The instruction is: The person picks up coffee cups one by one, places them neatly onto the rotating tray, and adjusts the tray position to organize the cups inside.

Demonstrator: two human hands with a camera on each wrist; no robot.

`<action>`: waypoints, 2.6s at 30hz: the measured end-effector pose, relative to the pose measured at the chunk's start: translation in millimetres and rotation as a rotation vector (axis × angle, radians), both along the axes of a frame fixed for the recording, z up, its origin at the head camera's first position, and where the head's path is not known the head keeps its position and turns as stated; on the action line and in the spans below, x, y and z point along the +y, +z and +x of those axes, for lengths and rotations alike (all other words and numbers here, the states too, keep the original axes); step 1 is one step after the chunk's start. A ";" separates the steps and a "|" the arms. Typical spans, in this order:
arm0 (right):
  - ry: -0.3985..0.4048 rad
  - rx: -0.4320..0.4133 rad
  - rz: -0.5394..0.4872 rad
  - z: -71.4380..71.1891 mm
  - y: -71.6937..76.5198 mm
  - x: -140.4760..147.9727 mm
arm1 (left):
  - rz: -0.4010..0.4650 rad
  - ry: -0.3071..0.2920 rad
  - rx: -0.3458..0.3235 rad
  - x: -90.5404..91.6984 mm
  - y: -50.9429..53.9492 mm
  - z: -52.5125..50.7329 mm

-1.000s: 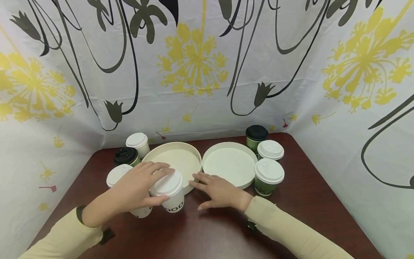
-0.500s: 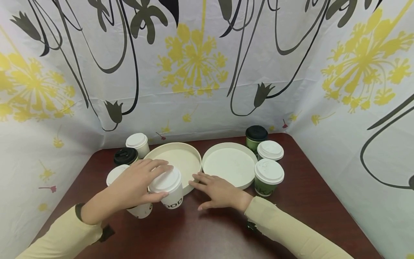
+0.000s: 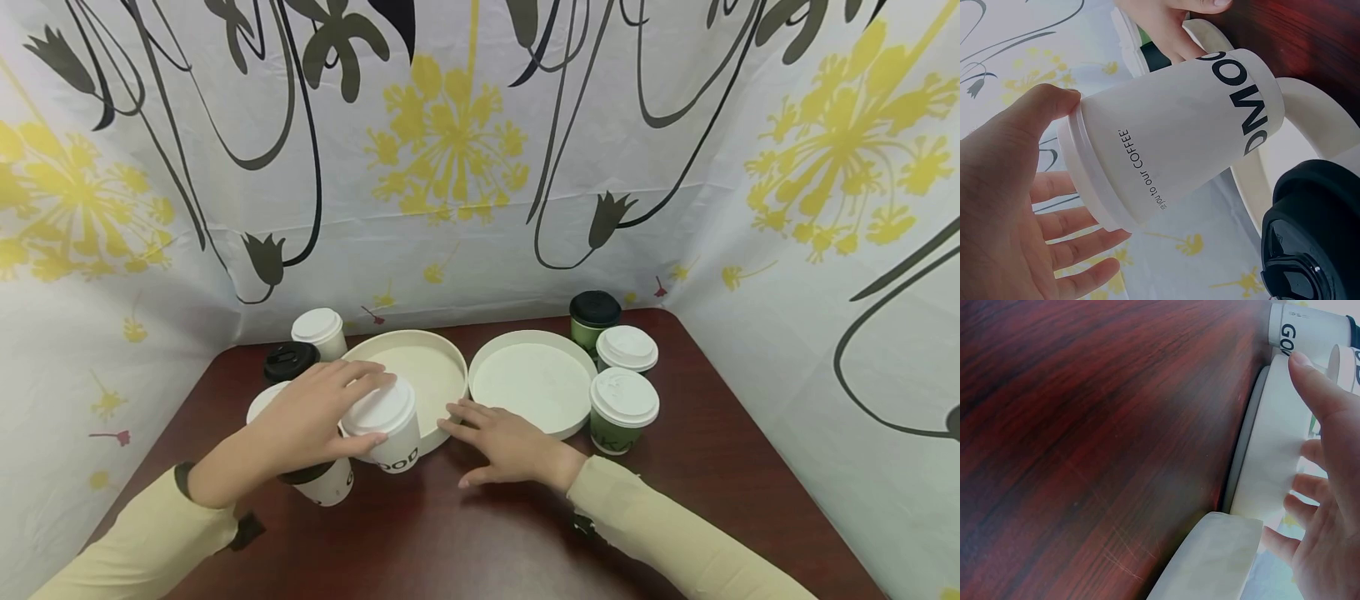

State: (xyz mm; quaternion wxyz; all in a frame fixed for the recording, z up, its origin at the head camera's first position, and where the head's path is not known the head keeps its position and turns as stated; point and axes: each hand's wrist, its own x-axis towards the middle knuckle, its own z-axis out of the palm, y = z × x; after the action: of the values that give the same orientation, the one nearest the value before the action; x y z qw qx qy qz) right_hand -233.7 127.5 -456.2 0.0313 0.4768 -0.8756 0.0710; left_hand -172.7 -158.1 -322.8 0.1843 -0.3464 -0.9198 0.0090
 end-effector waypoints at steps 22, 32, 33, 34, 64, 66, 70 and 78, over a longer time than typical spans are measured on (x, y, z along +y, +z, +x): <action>-0.001 0.010 0.007 0.2 -2.6 -0.5 | 0.011 0.016 -0.001 -1.9 0.2 -9.5; 0.012 0.016 -0.015 -0.9 -4.0 0.2 | 0.016 0.003 0.009 -2.1 2.5 -13.9; 0.011 0.014 -0.014 -1.0 -4.0 0.2 | 0.016 0.002 0.009 -1.9 2.6 -14.3; 0.010 0.012 -0.013 -1.0 -4.1 0.2 | 0.016 0.001 0.010 -1.7 2.7 -14.7; 0.000 -0.018 0.002 0.5 -1.0 0.2 | 0.030 0.052 -0.058 -2.2 5.9 -29.5; 0.000 -0.019 0.002 0.7 -0.9 0.0 | 0.033 0.059 -0.073 -2.6 6.0 -30.1; 0.007 -0.020 -0.001 0.8 -1.3 -0.6 | 0.041 0.065 -0.090 -3.2 6.1 -31.5; 0.015 -0.006 -0.004 -0.2 -1.9 -0.7 | 0.046 0.066 -0.100 -3.7 4.8 -36.0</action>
State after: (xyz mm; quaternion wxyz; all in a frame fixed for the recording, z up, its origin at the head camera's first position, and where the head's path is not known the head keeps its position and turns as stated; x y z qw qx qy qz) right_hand -233.9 126.8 -458.1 0.0293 0.4829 -0.8720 0.0746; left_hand -208.6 -161.8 -318.0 0.1457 -0.3116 -0.9387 -0.0235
